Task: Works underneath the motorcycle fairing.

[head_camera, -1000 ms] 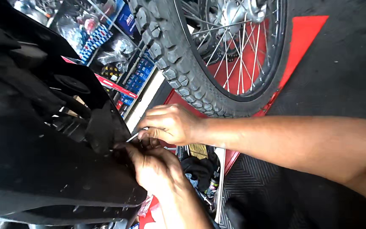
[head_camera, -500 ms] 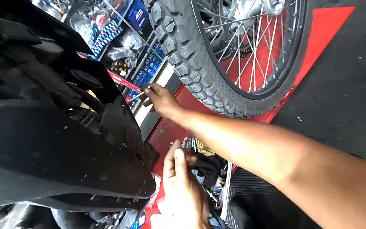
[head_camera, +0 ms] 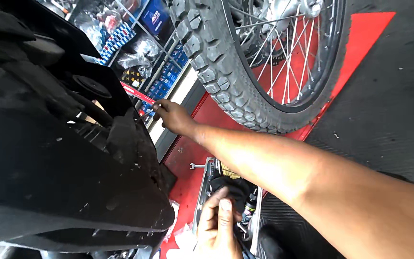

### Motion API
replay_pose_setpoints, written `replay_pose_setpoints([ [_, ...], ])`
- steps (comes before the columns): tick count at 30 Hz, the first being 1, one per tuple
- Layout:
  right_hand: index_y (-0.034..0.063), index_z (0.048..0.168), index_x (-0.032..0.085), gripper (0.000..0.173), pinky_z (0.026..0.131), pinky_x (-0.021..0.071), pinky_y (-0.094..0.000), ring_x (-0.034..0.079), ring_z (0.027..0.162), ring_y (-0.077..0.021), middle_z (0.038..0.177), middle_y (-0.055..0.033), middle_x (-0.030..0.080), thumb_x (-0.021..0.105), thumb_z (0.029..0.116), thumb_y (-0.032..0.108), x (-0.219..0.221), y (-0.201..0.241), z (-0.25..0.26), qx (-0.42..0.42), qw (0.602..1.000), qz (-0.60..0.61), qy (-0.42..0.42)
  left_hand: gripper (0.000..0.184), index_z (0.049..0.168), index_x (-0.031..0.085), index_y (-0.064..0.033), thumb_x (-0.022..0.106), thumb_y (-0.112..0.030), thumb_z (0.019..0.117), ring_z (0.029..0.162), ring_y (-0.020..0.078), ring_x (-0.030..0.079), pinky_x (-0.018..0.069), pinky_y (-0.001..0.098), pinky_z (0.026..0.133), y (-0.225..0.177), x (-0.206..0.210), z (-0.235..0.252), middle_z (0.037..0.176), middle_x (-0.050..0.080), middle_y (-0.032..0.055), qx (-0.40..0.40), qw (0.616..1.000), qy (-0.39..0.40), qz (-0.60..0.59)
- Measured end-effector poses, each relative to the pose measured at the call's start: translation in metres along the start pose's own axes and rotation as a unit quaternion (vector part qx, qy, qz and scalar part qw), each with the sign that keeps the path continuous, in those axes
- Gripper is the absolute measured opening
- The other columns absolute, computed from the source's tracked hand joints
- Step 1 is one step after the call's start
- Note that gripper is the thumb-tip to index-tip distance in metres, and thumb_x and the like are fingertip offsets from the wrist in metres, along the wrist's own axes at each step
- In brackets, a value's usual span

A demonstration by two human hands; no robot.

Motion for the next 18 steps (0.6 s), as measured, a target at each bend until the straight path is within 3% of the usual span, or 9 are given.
replay_pose_setpoints([
  [3,0.0065,0.130,0.062,0.039,0.088,0.0568,-0.0532,0.071,0.097,-0.0273,0.105,-0.0120,0.074,0.037,0.1128,0.030,-0.006,-0.002,-0.001,-0.040,0.992,-0.117,0.010,0.025,0.118,0.066,0.0061,0.053,-0.011,0.1052,0.064,0.0101,0.062,0.0562,0.0232,0.060,0.001,0.003,-0.001,0.081,0.066,0.0081,-0.007,1.000,0.018,0.003],
  [5,0.0078,0.130,0.062,0.036,0.092,0.0559,-0.0542,0.070,0.107,-0.0279,0.116,-0.0116,0.071,0.039,0.1125,0.029,-0.012,-0.004,0.000,-0.107,0.975,-0.195,0.018,0.025,0.118,0.067,0.0058,0.054,-0.011,0.1051,0.064,0.0097,0.062,0.0557,0.0228,0.060,0.001,0.005,-0.002,0.081,0.066,0.0077,-0.011,1.000,0.028,0.001],
  [8,0.0108,0.130,0.063,0.034,0.089,0.0580,-0.0508,0.070,0.108,-0.0248,0.127,-0.0083,0.068,0.041,0.1117,0.028,-0.017,-0.006,-0.002,-0.195,0.945,-0.264,0.000,0.025,0.118,0.067,0.0060,0.053,-0.011,0.1054,0.063,0.0091,0.061,0.0547,0.0226,0.058,-0.001,0.008,-0.003,0.082,0.066,0.0078,-0.012,0.999,0.040,0.008],
  [10,0.0098,0.129,0.063,0.035,0.085,0.0587,-0.0513,0.071,0.103,-0.0251,0.121,-0.0090,0.070,0.041,0.1117,0.031,-0.018,-0.007,-0.004,-0.206,0.941,-0.269,0.005,0.025,0.118,0.067,0.0056,0.054,-0.011,0.1054,0.062,0.0085,0.060,0.0541,0.0219,0.057,-0.001,0.008,-0.004,0.083,0.065,0.0072,-0.011,0.999,0.052,0.012],
  [16,0.0126,0.118,0.069,0.048,0.081,0.0551,-0.0570,0.071,0.093,-0.0278,0.098,-0.0087,0.073,0.033,0.1118,0.044,-0.022,0.001,0.014,-0.129,0.951,-0.276,0.059,0.026,0.120,0.066,0.0060,0.055,-0.013,0.1056,0.061,0.0071,0.058,0.0525,0.0208,0.055,-0.003,0.008,-0.001,0.083,0.065,0.0068,-0.018,0.998,0.063,0.001],
  [18,0.0125,0.115,0.070,0.053,0.081,0.0550,-0.0569,0.071,0.094,-0.0273,0.098,-0.0082,0.073,0.030,0.1116,0.047,-0.022,0.008,0.019,-0.109,0.951,-0.281,0.067,0.027,0.119,0.066,0.0063,0.052,-0.014,0.1068,0.060,0.0072,0.057,0.0522,0.0204,0.055,-0.002,0.008,0.001,0.083,0.064,0.0075,-0.023,0.998,0.060,-0.002],
])
Point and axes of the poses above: each hand's wrist, its own z-axis towards the middle knuckle, its own x-axis out of the palm, y = z × x, the point moved 1 cm from there along z, towards the middle knuckle
